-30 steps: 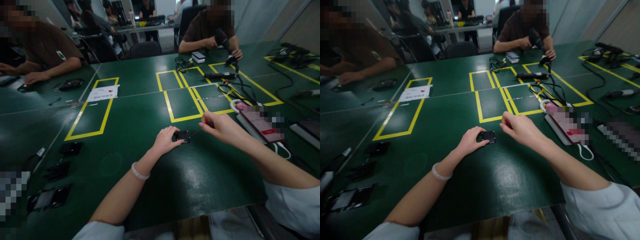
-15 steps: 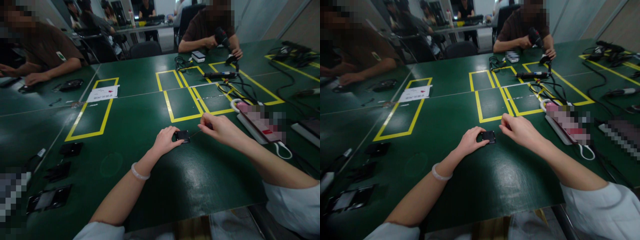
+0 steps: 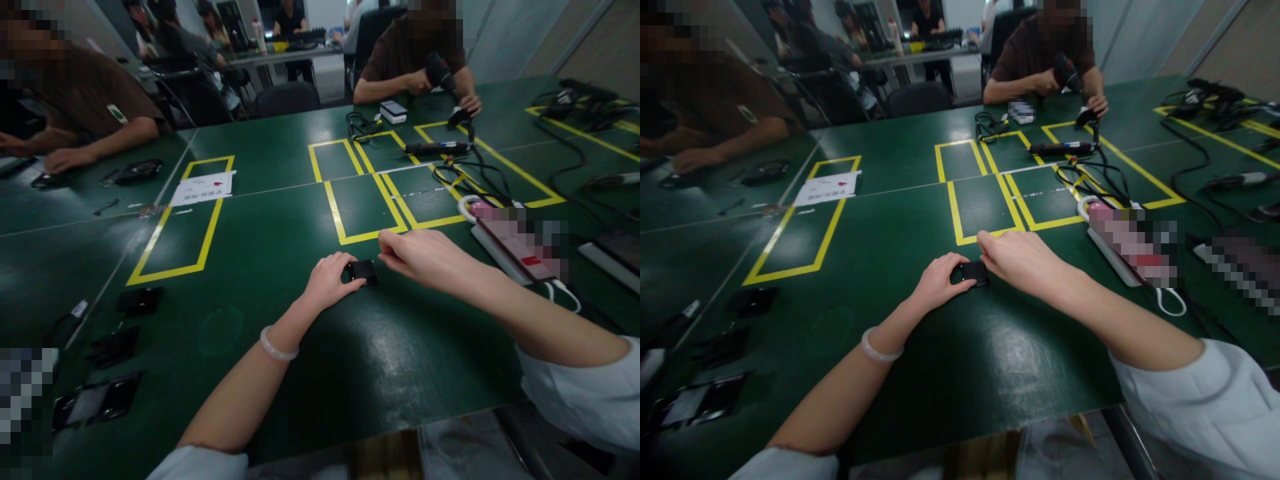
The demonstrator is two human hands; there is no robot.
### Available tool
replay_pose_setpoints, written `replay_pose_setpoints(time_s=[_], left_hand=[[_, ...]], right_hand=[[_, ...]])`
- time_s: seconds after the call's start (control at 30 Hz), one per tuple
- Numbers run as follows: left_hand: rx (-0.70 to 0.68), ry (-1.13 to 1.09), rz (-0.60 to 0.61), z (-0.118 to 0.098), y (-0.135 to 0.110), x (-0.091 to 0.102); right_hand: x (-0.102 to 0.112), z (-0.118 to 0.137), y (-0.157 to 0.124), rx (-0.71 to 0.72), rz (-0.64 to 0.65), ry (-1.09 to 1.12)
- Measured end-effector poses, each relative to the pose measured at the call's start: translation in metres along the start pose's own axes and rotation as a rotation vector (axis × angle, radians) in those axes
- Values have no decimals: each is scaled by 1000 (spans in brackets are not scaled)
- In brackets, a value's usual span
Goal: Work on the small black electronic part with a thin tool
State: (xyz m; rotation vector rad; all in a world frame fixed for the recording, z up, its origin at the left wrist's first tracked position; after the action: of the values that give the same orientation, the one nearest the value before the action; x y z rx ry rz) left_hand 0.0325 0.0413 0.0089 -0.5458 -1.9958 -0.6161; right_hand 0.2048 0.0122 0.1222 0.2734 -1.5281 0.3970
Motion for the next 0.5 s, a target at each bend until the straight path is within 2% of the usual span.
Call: replay_pose_setpoints(time_s=[0.13, 0.33, 0.5], left_hand=[[9, 8, 14, -2, 1, -4], [0, 9, 16, -4, 0, -4], [-3, 0, 10, -1, -2, -3]], right_hand=[[2, 5, 4, 13, 20, -53], [4, 13, 8, -49, 28, -84], [3, 9, 7, 80, 62, -19]])
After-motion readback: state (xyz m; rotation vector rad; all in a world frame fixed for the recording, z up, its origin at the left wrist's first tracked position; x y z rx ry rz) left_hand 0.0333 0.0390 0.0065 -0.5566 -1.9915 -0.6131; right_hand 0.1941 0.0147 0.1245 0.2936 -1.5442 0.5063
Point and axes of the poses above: each hand's wrist, its own y-axis towards the middle knuckle, its own x-axis out of the back of the hand, z = x × y, the point moved 3 cm from there along y, towards the middle knuckle, and after that the axes turned 3 degrees about y, right-handed, at the moved point
